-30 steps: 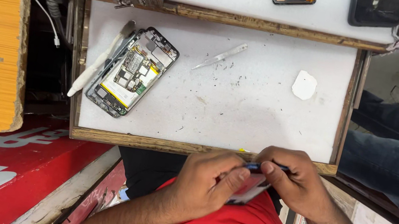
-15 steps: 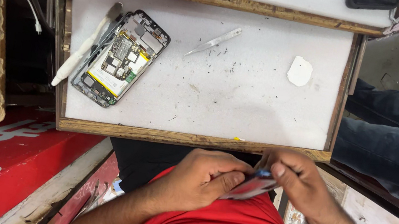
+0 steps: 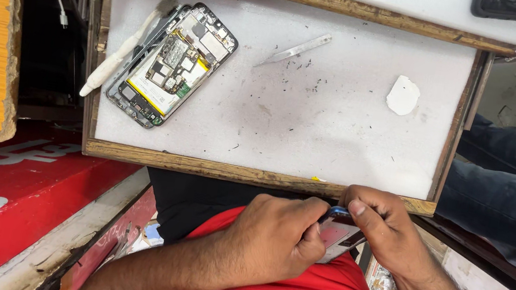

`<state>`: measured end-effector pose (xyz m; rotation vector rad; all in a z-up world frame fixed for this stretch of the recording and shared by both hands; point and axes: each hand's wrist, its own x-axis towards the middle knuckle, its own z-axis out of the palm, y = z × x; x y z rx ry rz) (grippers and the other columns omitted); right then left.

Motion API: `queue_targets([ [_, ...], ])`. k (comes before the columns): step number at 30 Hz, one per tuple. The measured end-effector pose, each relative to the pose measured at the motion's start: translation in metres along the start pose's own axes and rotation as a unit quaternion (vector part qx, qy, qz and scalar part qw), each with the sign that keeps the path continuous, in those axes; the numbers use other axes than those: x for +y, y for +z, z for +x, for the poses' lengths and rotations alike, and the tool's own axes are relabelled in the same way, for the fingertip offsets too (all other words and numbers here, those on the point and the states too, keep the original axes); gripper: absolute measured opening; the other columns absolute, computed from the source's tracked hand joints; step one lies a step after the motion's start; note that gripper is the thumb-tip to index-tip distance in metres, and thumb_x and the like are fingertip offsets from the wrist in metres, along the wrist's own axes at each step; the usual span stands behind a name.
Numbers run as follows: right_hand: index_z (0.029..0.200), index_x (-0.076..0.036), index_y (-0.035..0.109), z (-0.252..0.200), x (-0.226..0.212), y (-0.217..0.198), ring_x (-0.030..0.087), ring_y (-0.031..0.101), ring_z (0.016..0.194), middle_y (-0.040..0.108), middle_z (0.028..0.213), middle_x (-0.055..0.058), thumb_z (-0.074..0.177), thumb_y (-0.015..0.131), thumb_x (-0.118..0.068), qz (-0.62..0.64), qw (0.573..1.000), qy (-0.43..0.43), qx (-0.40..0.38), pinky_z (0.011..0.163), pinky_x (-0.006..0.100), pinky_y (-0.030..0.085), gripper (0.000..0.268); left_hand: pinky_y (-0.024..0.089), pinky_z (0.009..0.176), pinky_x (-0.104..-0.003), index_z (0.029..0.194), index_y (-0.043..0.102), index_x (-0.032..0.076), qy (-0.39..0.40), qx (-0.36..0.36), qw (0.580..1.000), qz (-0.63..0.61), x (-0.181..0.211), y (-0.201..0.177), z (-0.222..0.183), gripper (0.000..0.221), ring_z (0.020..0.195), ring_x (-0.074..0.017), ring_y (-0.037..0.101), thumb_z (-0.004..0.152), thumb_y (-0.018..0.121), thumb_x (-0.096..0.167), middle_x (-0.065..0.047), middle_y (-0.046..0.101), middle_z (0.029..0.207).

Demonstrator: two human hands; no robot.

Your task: The person is repairing a blue smartphone by removing the back cover, detaching internal components, and reassembling the device. They handle the phone, a plastic pry tool, and internal parts like the battery and circuit board.

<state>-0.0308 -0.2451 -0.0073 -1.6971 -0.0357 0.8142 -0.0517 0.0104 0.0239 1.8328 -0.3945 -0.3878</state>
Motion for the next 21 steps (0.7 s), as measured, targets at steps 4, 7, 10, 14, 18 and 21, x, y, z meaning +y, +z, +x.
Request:
queue_targets([
  [4, 0.072, -0.003, 0.06, 0.003, -0.013, 0.003, 0.009, 0.041, 0.065, 0.05, 0.065, -0.001, 0.105, 0.052, -0.026, 0.006, 1.0, 0.03, -0.006, 0.054, 0.028, 0.037, 0.041, 0.058, 0.056, -0.04, 0.104, 0.059, -0.002, 0.018, 0.035, 0.999, 0.002, 0.006, 0.0, -0.002, 0.015, 0.065, -0.0304, 0.072, 0.092, 0.06, 0.007, -0.015, 0.067, 0.075],
  [7, 0.077, -0.002, 0.062, 0.004, -0.045, 0.004, 0.009, 0.051, 0.068, 0.058, 0.073, 0.002, 0.105, 0.053, -0.026, 0.036, 0.995, -0.088, 0.021, 0.058, 0.026, 0.044, 0.038, 0.06, 0.068, -0.042, 0.119, 0.06, -0.003, 0.115, 0.108, 0.987, 0.003, 0.021, -0.014, 0.005, 0.023, 0.079, -0.0325, 0.072, 0.099, 0.059, 0.006, -0.016, 0.068, 0.089],
  [10, 0.083, -0.003, 0.066, 0.024, -0.075, -0.002, 0.008, 0.07, 0.069, 0.071, 0.079, 0.002, 0.107, 0.055, -0.028, 0.018, 0.956, -0.29, 0.049, 0.059, 0.022, 0.059, 0.036, 0.06, 0.073, -0.042, 0.123, 0.06, -0.001, 0.171, 0.151, 0.973, 0.036, 0.026, -0.025, 0.019, 0.021, 0.083, -0.0311, 0.072, 0.103, 0.06, 0.005, -0.017, 0.07, 0.097],
  [14, 0.102, 0.001, 0.065, 0.049, -0.099, 0.005, 0.016, 0.066, 0.098, 0.068, 0.103, 0.01, 0.108, 0.059, -0.022, -0.136, 0.906, -0.348, 0.199, 0.089, 0.028, 0.054, 0.025, 0.061, 0.086, -0.041, 0.129, 0.058, 0.001, 0.23, 0.266, 0.927, 0.131, 0.008, -0.028, 0.05, 0.029, 0.097, -0.0311, 0.074, 0.1, 0.062, 0.003, -0.017, 0.071, 0.108],
  [18, 0.107, 0.0, 0.064, 0.069, -0.107, 0.018, 0.017, 0.062, 0.105, 0.066, 0.111, 0.01, 0.113, 0.056, -0.018, -0.118, 0.907, -0.347, 0.206, 0.097, 0.029, 0.051, 0.022, 0.061, 0.083, -0.039, 0.125, 0.062, 0.0, 0.198, 0.312, 0.915, 0.161, -0.011, -0.038, 0.061, 0.029, 0.094, -0.031, 0.074, 0.097, 0.068, 0.005, -0.016, 0.072, 0.107],
  [21, 0.109, 0.0, 0.065, 0.069, -0.106, 0.015, 0.015, 0.063, 0.105, 0.068, 0.111, 0.01, 0.114, 0.053, -0.019, -0.08, 0.924, -0.315, 0.201, 0.097, 0.028, 0.05, 0.023, 0.061, 0.079, -0.037, 0.119, 0.068, 0.003, 0.137, 0.373, 0.89, 0.224, -0.025, -0.072, 0.056, 0.024, 0.09, -0.0279, 0.074, 0.096, 0.072, 0.009, -0.014, 0.074, 0.105],
])
